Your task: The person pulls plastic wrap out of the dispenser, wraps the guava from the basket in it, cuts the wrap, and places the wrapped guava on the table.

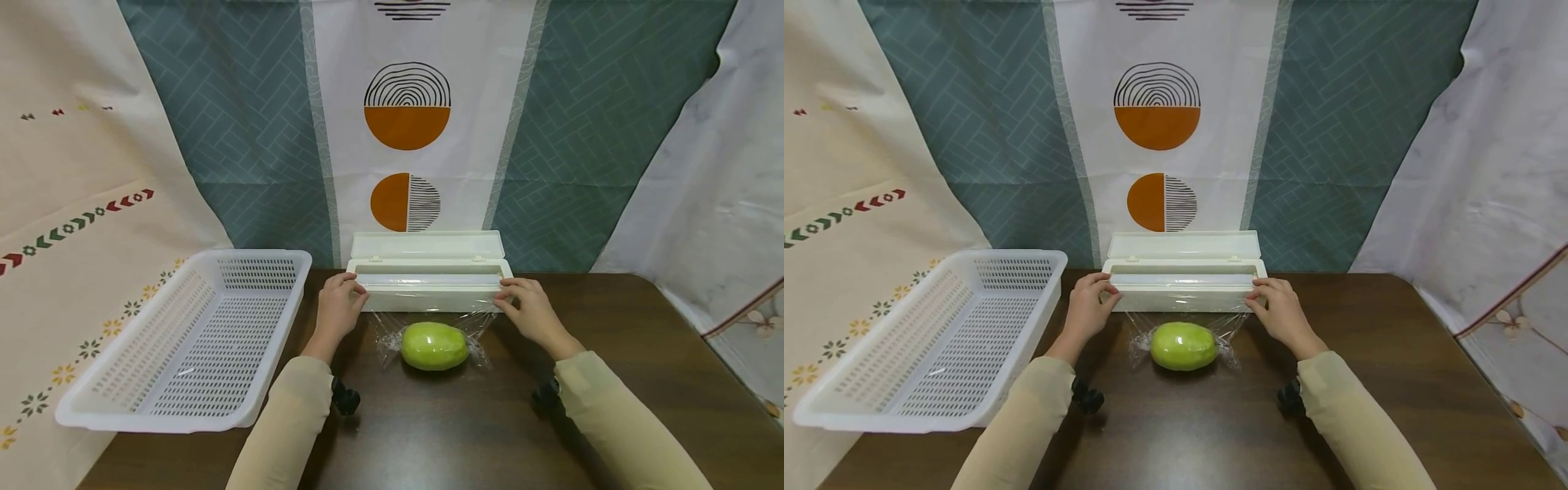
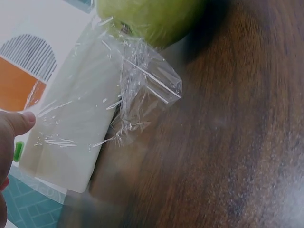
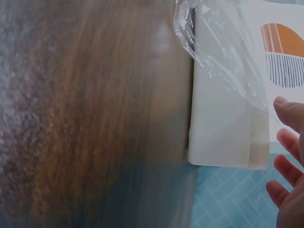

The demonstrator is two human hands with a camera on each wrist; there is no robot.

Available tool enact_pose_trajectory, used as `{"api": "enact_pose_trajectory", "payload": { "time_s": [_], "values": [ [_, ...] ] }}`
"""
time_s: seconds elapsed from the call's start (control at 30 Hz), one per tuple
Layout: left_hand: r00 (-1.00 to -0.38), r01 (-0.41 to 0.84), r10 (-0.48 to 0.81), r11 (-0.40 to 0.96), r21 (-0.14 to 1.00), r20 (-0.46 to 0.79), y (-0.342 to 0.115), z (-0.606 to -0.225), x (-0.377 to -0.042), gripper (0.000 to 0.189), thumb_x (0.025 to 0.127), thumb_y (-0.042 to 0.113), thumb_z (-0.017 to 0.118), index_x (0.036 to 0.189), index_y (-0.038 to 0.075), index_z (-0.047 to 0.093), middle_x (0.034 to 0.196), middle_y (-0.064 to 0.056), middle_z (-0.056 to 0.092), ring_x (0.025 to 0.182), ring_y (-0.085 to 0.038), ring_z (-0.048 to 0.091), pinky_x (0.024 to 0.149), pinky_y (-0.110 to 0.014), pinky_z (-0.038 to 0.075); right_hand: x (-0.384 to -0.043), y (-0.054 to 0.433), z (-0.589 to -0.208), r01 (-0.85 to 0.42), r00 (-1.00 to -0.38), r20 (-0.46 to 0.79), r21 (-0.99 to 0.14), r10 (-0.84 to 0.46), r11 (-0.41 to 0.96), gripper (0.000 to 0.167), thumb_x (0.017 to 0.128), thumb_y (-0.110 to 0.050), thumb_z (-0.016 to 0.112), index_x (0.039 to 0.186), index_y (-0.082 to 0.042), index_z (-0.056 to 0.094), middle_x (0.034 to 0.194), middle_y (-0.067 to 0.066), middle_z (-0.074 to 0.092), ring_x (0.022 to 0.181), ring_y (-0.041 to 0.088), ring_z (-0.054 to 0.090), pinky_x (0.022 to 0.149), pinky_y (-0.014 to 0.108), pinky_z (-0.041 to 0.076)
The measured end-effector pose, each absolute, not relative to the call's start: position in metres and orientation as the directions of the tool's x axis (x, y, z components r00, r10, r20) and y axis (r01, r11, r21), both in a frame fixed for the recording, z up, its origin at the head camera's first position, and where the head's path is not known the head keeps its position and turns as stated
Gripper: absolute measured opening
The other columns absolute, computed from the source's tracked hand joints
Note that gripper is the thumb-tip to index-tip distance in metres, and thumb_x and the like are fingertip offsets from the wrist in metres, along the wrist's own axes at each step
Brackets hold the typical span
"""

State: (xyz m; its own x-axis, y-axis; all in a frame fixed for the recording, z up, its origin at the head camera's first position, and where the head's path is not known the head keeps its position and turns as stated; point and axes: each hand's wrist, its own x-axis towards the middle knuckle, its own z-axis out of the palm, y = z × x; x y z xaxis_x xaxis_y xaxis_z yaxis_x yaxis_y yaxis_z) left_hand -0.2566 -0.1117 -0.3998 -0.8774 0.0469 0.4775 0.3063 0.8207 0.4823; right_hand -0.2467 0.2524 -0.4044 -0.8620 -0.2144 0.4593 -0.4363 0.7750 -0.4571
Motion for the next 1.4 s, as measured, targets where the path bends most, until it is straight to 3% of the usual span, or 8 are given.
{"api": "enact_pose_trajectory", "payload": {
  "time_s": [0.33, 0.63, 0.87, 1.13, 1.4],
  "values": [
    [-0.839, 0.349, 0.030, 0.795, 0.496, 0.543, -0.114, -0.404, -0.252, 0.009, 0.082, 0.015, 0.073, 0.080, 0.007, 0.070, 0.114, -0.009, 0.062, 0.116, -0.032, 0.050, 0.093, -0.053, 0.040, -0.240, 0.252, -0.398, -0.450, -0.859, 0.460, -0.472, -0.223, 0.758, 0.008, 0.083, -0.008, 0.070, 0.089, -0.003, 0.070, 0.119, 0.020, 0.060, 0.109, 0.039, 0.050, 0.091, 0.055, 0.039],
    [-0.829, 0.363, 0.014, 0.775, 0.517, 0.560, -0.115, -0.405, -0.243, 0.010, 0.082, 0.015, 0.073, 0.082, 0.005, 0.070, 0.107, -0.009, 0.065, 0.108, -0.030, 0.054, 0.092, -0.050, 0.041, -0.233, 0.252, -0.396, -0.449, -0.868, 0.437, -0.488, -0.235, 0.749, 0.008, 0.083, -0.011, 0.070, 0.088, -0.004, 0.069, 0.116, 0.018, 0.063, 0.113, 0.039, 0.051, 0.095, 0.057, 0.038],
    [-0.817, 0.384, 0.026, 0.771, 0.509, 0.576, -0.115, -0.402, -0.235, 0.011, 0.083, 0.016, 0.072, 0.084, 0.005, 0.071, 0.103, -0.010, 0.066, 0.102, -0.031, 0.057, 0.089, -0.051, 0.044, -0.225, 0.252, -0.391, -0.406, -0.893, 0.396, -0.500, -0.215, 0.765, 0.010, 0.085, -0.013, 0.070, 0.091, -0.006, 0.070, 0.099, 0.015, 0.070, 0.099, 0.036, 0.061, 0.086, 0.053, 0.046],
    [-0.826, 0.386, 0.018, 0.747, 0.542, 0.564, -0.116, -0.401, -0.229, 0.009, 0.082, 0.014, 0.073, 0.084, 0.005, 0.070, 0.089, -0.009, 0.068, 0.089, -0.030, 0.061, 0.078, -0.044, 0.047, -0.216, 0.251, -0.385, -0.392, -0.908, 0.349, -0.512, -0.231, 0.764, 0.011, 0.086, -0.015, 0.068, 0.093, -0.007, 0.071, 0.093, 0.009, 0.071, 0.090, 0.028, 0.064, 0.082, 0.049, 0.049],
    [-0.845, 0.373, 0.012, 0.729, 0.574, 0.535, -0.117, -0.399, -0.221, 0.007, 0.083, 0.012, 0.072, 0.085, 0.006, 0.070, 0.087, -0.010, 0.068, 0.083, -0.030, 0.060, 0.075, -0.042, 0.049, -0.210, 0.251, -0.384, -0.424, -0.892, 0.373, -0.493, -0.256, 0.759, 0.006, 0.085, -0.014, 0.069, 0.089, -0.010, 0.071, 0.087, 0.003, 0.071, 0.083, 0.020, 0.062, 0.076, 0.046, 0.050]
  ]
}}
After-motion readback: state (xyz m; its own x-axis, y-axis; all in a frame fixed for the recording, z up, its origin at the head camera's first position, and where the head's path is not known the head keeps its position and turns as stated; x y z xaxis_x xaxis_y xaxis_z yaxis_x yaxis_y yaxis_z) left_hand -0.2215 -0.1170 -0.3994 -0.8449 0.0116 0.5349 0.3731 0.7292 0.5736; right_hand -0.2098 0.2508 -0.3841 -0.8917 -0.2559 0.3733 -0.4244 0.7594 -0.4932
